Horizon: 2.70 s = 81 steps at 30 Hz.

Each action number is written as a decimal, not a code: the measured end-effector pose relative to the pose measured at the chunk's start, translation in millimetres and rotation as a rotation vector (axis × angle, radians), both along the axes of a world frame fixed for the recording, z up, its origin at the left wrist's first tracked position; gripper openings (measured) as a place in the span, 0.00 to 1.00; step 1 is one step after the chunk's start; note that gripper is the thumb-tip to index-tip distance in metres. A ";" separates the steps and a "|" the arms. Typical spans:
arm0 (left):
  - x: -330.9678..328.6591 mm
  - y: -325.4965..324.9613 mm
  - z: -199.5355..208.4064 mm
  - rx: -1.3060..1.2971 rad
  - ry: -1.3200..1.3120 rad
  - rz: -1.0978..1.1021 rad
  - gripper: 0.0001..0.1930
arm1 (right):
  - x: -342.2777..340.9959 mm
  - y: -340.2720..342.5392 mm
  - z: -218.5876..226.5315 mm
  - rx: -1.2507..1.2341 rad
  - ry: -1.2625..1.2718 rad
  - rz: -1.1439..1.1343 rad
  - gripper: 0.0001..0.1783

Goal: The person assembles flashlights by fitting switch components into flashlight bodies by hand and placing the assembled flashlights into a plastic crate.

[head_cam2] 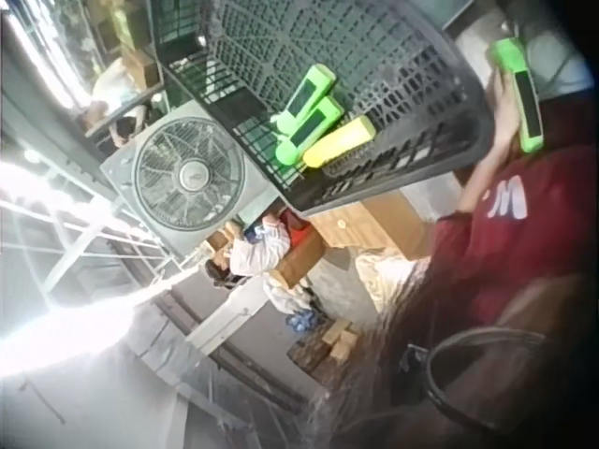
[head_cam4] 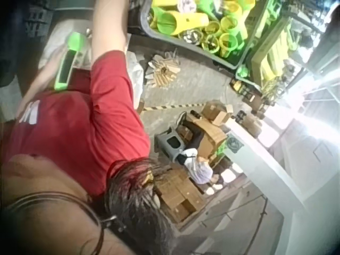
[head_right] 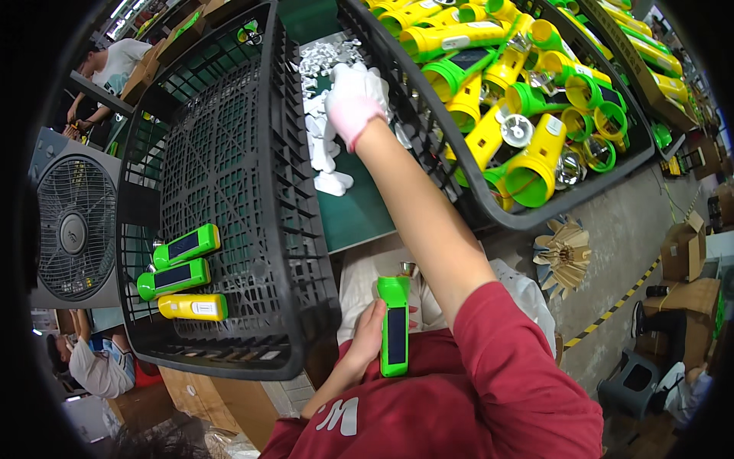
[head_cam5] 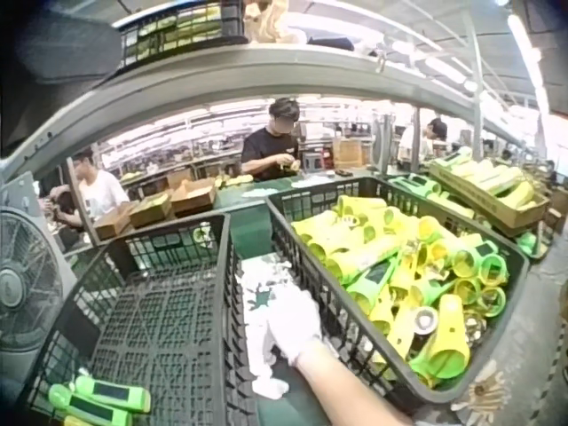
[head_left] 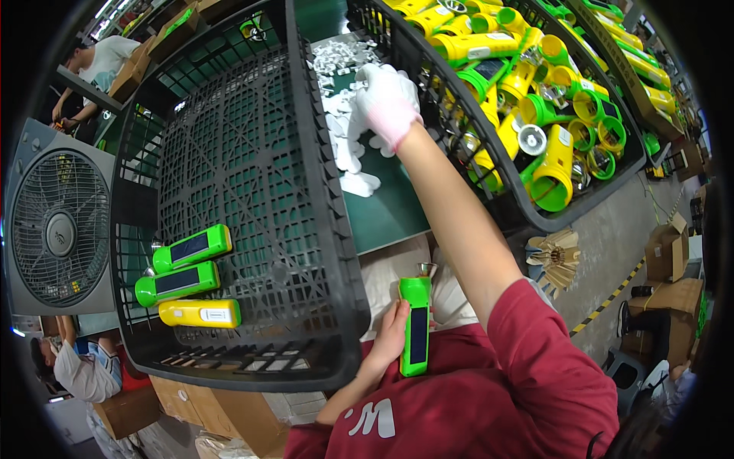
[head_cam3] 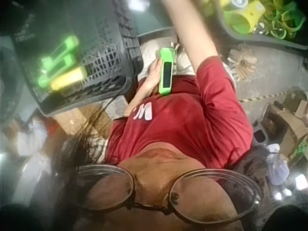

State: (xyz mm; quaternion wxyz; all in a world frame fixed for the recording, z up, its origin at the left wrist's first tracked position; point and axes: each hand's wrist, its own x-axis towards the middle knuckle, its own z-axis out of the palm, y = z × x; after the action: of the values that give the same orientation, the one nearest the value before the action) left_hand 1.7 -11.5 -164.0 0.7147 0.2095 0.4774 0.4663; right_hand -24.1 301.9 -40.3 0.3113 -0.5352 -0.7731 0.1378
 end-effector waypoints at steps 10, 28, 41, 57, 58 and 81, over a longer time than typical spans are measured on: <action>-29.2 6.2 8.7 -0.077 -0.199 0.105 0.16 | -46.4 42.4 -20.3 -0.074 -0.418 0.316 0.13; -20.9 4.3 24.6 0.027 -0.396 0.046 0.21 | 70.5 -135.1 24.4 -0.217 0.363 0.492 0.05; 16.0 32.9 89.5 0.128 -0.548 0.094 0.26 | 187.5 -229.6 17.5 -0.741 0.794 0.377 0.05; 25.7 36.9 104.3 0.292 -0.381 0.247 0.34 | 208.9 -232.1 27.2 -0.511 0.595 0.388 0.05; 25.0 35.8 106.5 0.313 -0.344 0.279 0.34 | 209.2 -232.7 25.7 -0.512 0.596 0.388 0.05; 19.2 25.5 100.1 0.204 -0.345 0.160 0.29 | 207.8 -216.1 30.0 -0.214 0.267 0.667 0.05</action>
State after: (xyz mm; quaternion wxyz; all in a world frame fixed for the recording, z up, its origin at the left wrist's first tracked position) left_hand 20.9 14.0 -63.9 0.7217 0.1593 0.3134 0.5963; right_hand 183.6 85.8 -10.2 0.2897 -0.2607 -0.8387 0.3803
